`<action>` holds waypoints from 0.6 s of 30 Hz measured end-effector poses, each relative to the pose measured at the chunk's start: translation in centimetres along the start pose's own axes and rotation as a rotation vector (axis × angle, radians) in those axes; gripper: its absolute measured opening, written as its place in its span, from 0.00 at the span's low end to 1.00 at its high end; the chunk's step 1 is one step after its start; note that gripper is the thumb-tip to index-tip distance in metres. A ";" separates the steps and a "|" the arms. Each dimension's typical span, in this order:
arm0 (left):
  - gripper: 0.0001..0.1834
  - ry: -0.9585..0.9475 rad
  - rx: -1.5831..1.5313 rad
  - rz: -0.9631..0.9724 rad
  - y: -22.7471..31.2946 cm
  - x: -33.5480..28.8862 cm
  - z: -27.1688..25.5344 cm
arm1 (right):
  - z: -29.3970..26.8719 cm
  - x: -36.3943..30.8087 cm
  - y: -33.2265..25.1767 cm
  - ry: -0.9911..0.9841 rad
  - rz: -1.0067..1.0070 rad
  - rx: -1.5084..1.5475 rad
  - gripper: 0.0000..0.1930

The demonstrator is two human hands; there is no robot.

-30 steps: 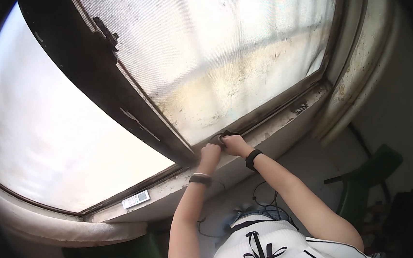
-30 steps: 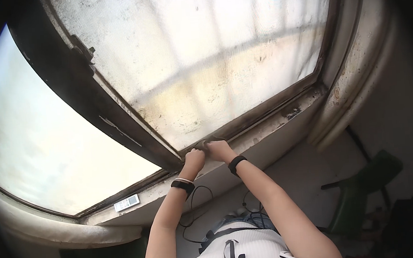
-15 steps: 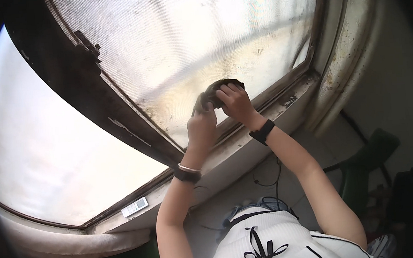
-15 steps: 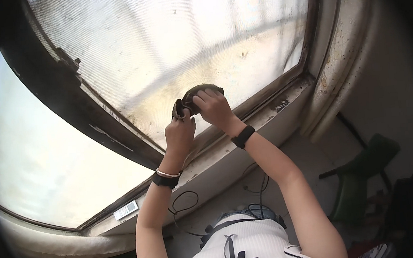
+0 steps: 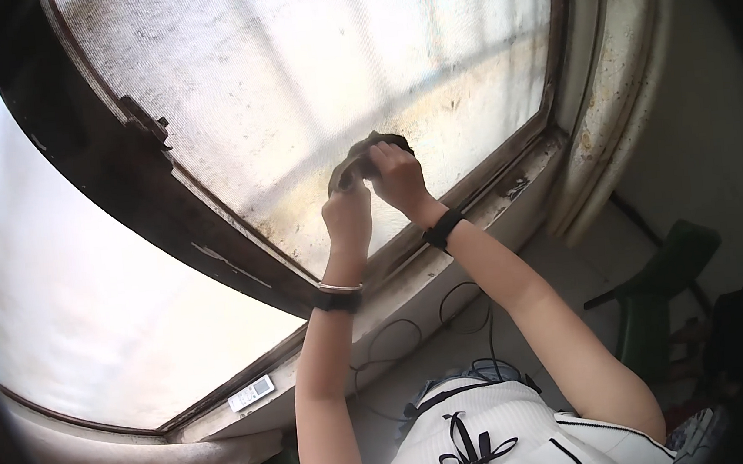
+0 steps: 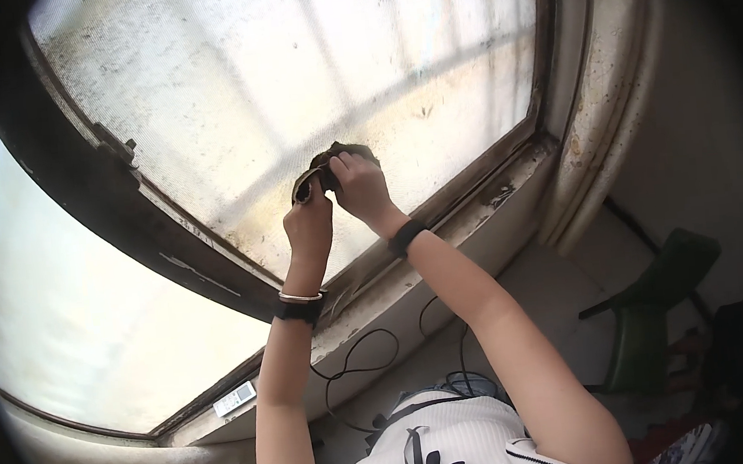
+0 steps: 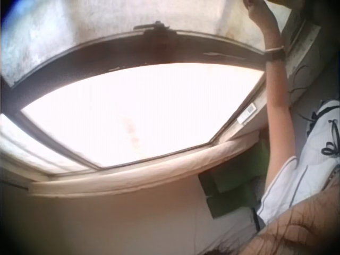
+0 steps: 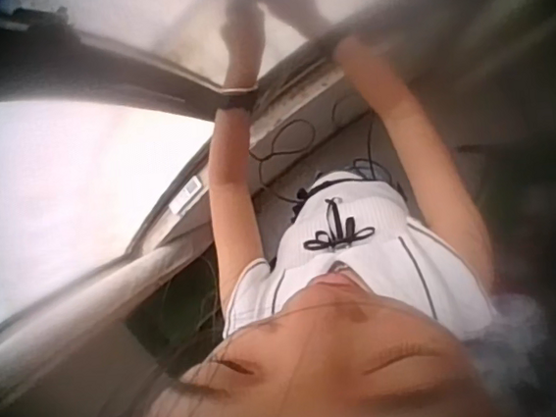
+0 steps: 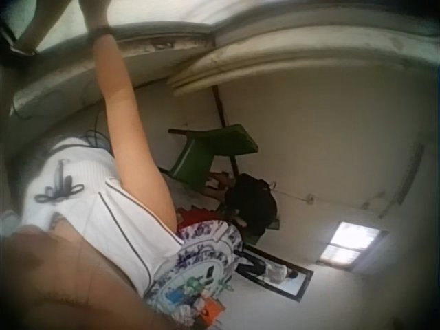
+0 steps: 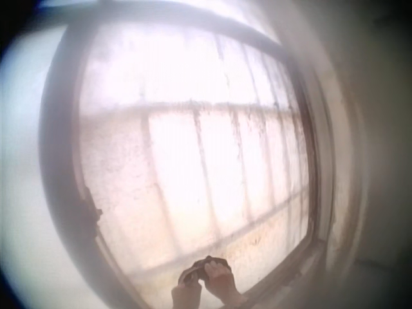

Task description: The person cleans a window by wiping the frame and mesh screen with a cloth, repeatedly folding and repositioning the cloth to scrub different sections.

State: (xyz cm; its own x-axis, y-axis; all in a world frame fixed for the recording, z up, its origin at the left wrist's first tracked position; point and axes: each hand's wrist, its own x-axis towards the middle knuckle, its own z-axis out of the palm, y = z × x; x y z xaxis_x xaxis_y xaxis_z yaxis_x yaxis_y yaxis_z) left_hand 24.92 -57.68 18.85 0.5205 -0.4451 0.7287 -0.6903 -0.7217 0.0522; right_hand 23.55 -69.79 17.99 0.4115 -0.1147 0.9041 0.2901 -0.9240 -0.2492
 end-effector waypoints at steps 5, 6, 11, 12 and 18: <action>0.21 -0.116 0.055 -0.052 -0.1 -1.8 1.8 | 1.1 -2.3 0.0 -0.017 0.089 0.040 0.09; 0.21 -0.158 0.068 -0.070 -0.1 -2.2 2.2 | 1.4 -3.0 0.2 -0.085 0.121 0.016 0.09; 0.17 -0.245 -0.014 -0.077 -0.2 -4.7 4.2 | 1.8 -6.0 0.9 -0.287 0.169 -0.024 0.08; 0.17 -0.253 -0.022 -0.077 0.0 -5.2 4.5 | 1.7 -6.4 0.9 -0.373 0.210 -0.045 0.08; 0.21 -0.452 -0.009 -0.092 -0.4 -7.2 5.8 | 1.0 -9.0 1.2 -0.636 0.274 -0.029 0.09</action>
State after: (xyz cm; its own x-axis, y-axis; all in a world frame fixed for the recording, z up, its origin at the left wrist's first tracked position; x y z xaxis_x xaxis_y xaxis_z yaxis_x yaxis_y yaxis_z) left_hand 24.36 -57.29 9.62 0.7453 -0.5673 0.3502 -0.6342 -0.7652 0.1103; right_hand 21.08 -69.47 9.20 0.8959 -0.1175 0.4284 0.0838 -0.9024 -0.4226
